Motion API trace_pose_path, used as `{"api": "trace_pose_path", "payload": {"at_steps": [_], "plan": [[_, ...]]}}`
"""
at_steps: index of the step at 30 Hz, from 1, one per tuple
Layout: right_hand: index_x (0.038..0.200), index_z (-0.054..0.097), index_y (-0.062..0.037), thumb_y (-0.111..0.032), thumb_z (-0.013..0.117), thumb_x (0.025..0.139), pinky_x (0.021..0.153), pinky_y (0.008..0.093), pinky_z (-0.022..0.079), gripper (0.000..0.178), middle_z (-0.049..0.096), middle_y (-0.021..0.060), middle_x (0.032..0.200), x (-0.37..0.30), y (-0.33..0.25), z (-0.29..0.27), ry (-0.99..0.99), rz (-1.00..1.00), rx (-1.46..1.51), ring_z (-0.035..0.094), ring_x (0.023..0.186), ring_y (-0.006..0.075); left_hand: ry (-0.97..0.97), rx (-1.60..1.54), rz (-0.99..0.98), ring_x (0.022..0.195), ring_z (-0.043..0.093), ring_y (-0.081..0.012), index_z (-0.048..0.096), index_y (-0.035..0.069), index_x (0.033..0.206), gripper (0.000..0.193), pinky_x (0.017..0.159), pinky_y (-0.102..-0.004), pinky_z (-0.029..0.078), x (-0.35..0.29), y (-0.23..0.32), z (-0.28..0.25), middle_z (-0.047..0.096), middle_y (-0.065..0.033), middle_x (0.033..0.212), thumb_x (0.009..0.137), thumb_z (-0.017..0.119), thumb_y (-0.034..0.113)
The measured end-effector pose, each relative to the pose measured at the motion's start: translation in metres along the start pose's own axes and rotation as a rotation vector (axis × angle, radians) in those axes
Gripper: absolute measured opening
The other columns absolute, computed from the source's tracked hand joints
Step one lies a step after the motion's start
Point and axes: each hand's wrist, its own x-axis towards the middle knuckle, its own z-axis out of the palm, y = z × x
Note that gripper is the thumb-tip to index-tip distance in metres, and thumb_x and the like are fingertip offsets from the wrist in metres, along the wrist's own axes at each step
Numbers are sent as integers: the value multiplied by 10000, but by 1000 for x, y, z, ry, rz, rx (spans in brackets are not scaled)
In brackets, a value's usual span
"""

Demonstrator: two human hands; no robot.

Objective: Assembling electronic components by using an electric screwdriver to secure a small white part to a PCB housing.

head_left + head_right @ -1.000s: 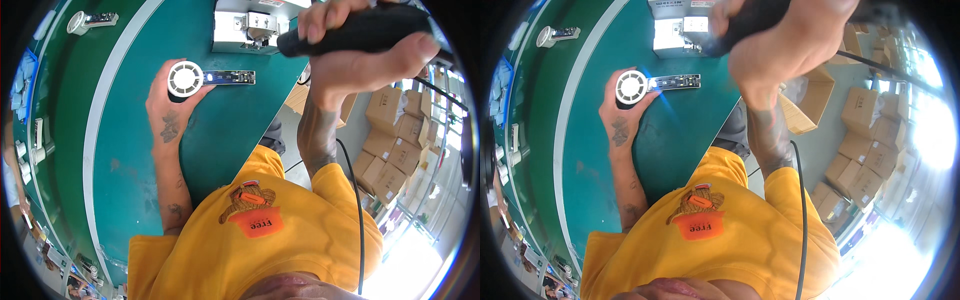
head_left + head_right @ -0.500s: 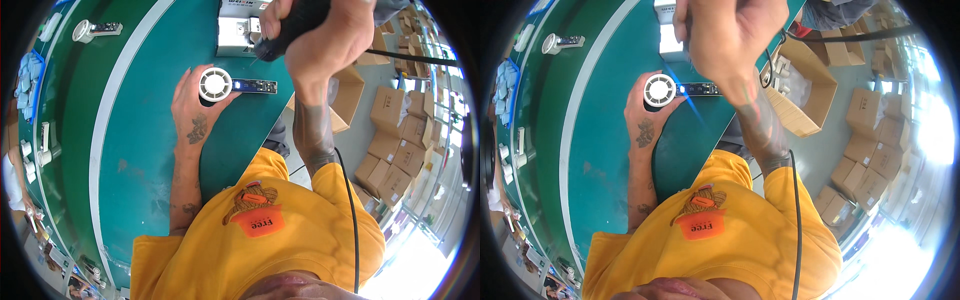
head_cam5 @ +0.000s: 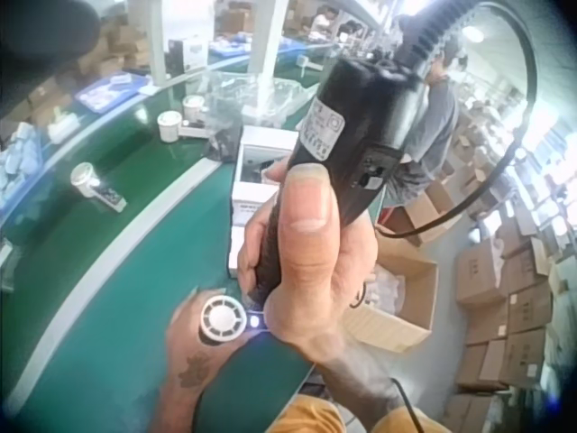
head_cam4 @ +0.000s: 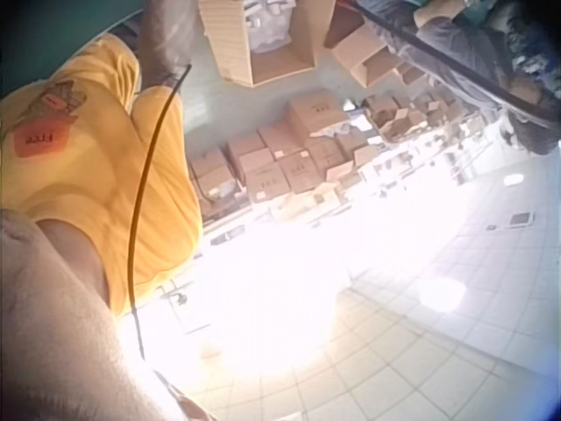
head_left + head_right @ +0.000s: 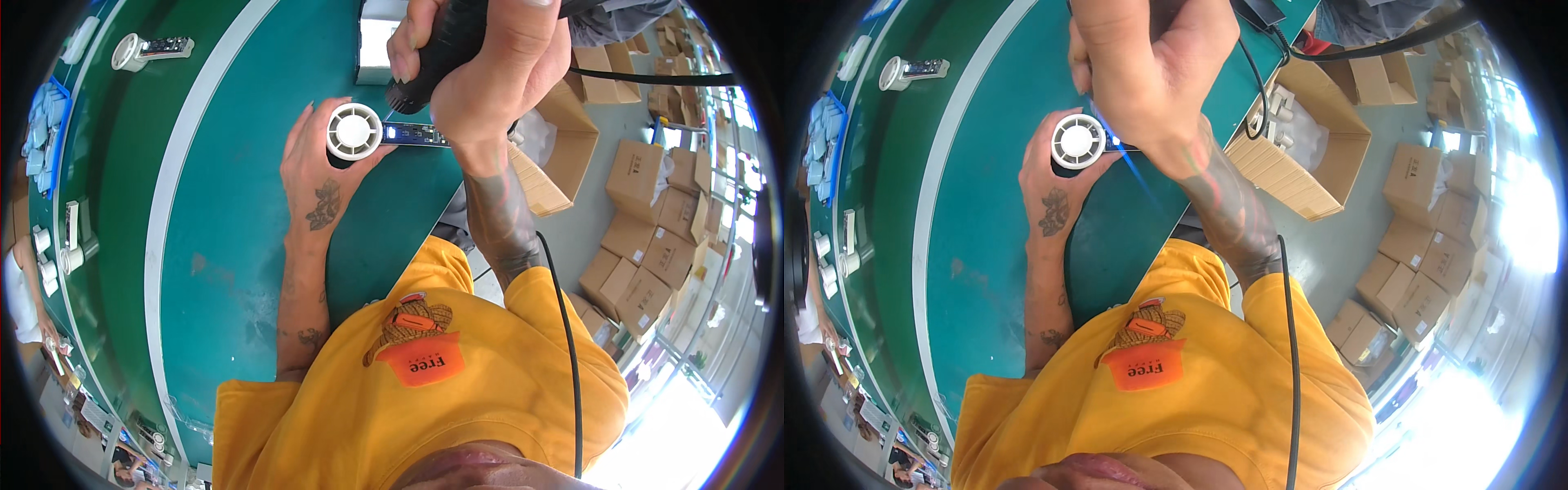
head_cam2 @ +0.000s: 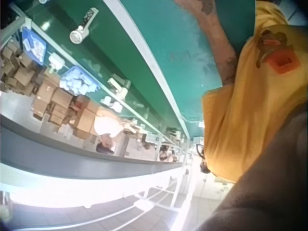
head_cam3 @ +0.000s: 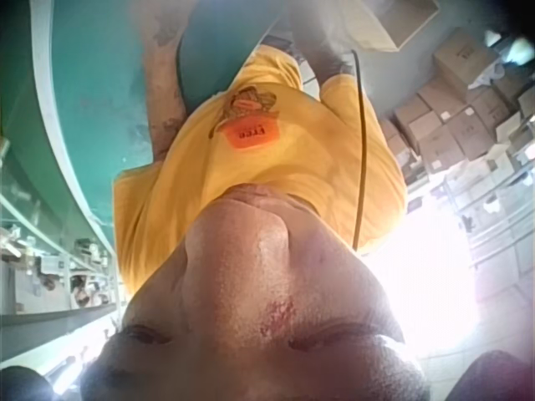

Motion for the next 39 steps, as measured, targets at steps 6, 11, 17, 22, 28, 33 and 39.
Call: {"api": "trace_pose_path", "payload": {"at_steps": [6,11,17,22,28,33,39], "plan": [[1147,540,63,-550,597,1004,417,245,369,632,548,64,616,2,-13,1,-33,-19,-46,489,435,113,-3,3,7,1020,703,-315,635,60,1202,642,1086,-497,497,0,0,0,730,-62,1076,694,953,290],[1150,536,71,-555,602,1000,416,248,368,647,551,67,629,1,-19,7,147,232,91,498,449,115,1,-5,13,1030,700,-308,636,62,1199,631,1083,-495,498,0,-3,0,730,-56,1074,701,949,291],[1152,528,85,-564,606,998,419,242,359,672,562,76,654,-4,1,-5,29,56,70,495,451,114,-11,28,1,1035,697,-314,634,69,1199,638,1069,-490,509,1,0,0,727,-51,1085,694,952,293],[1156,523,91,-585,626,978,423,239,358,707,572,80,669,-9,-1,-6,-11,12,-24,504,458,116,-2,19,-5,1072,683,-317,636,82,1185,628,1024,-466,529,0,2,0,721,-47,1087,686,954,293],[1049,547,5,-666,632,934,373,272,395,686,518,75,575,8,-43,13,267,309,350,481,401,145,-21,-17,-57,1017,683,-313,634,75,1151,607,896,-425,549,-2,4,-1,710,-70,1064,682,954,288],[1012,555,-10,-690,542,976,345,267,391,681,477,28,551,52,-51,4,177,-67,53,458,361,129,15,-26,18,973,688,-292,640,54,1145,595,861,-400,559,2,6,3,710,-82,1040,674,959,230],[998,588,-16,-451,592,1057,381,233,347,438,546,24,558,56,-5,-8,-4,-267,-219,468,392,88,56,-20,45,986,691,-294,642,51,1152,615,862,-402,565,-2,0,5,717,-82,1051,657,969,212]]}}
